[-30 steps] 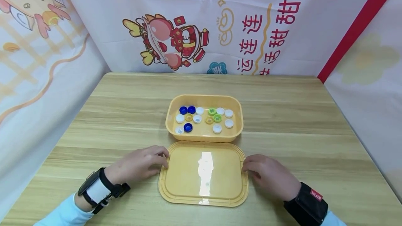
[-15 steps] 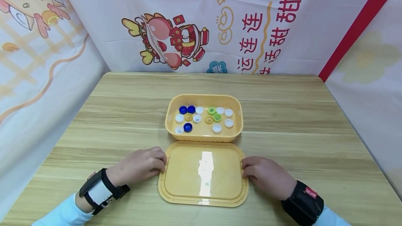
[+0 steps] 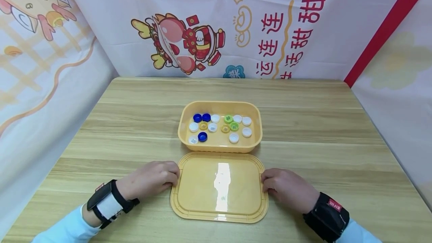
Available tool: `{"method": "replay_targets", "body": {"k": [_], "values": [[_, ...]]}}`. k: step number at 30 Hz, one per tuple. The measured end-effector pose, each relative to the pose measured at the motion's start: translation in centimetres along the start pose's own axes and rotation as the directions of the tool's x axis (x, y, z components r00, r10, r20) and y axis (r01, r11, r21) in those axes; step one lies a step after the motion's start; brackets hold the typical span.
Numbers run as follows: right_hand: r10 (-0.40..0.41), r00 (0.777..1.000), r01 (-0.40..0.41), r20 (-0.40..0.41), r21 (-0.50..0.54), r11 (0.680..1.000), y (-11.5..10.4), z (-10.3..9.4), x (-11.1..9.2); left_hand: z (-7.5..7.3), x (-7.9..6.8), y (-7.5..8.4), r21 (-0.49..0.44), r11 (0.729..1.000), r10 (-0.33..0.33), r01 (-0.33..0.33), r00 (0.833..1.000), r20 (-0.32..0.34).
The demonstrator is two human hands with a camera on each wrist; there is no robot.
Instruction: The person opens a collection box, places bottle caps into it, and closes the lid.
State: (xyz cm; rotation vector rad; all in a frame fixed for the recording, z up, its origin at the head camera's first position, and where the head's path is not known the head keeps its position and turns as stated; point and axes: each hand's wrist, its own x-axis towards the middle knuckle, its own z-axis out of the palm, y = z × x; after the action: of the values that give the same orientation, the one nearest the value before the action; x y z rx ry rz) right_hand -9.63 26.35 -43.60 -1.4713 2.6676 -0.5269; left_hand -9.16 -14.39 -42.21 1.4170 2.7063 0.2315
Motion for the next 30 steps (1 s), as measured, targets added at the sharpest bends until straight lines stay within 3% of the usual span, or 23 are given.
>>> {"method": "replay_targets", "body": {"k": [12, 19, 30], "values": [[-0.039, 0.999, 0.039, 0.012, -0.001, 0.999, 0.0, -0.3, 0.2, -0.6, 0.1, -0.1, 0.042, 0.999, 0.027, -0.028, 0.999, 0.026], [-0.029, 0.999, 0.028, 0.026, 0.033, 0.999, 0.0, -0.5, 0.2, -0.9, -0.2, -0.5, 0.010, 1.000, 0.027, -0.027, 0.999, 0.023], [-0.037, 0.999, 0.038, -0.035, 0.033, 0.999, -0.3, -1.3, 0.1, -1.8, -0.3, -1.0, -0.034, 0.996, 0.079, -0.080, 0.996, -0.047]]}}
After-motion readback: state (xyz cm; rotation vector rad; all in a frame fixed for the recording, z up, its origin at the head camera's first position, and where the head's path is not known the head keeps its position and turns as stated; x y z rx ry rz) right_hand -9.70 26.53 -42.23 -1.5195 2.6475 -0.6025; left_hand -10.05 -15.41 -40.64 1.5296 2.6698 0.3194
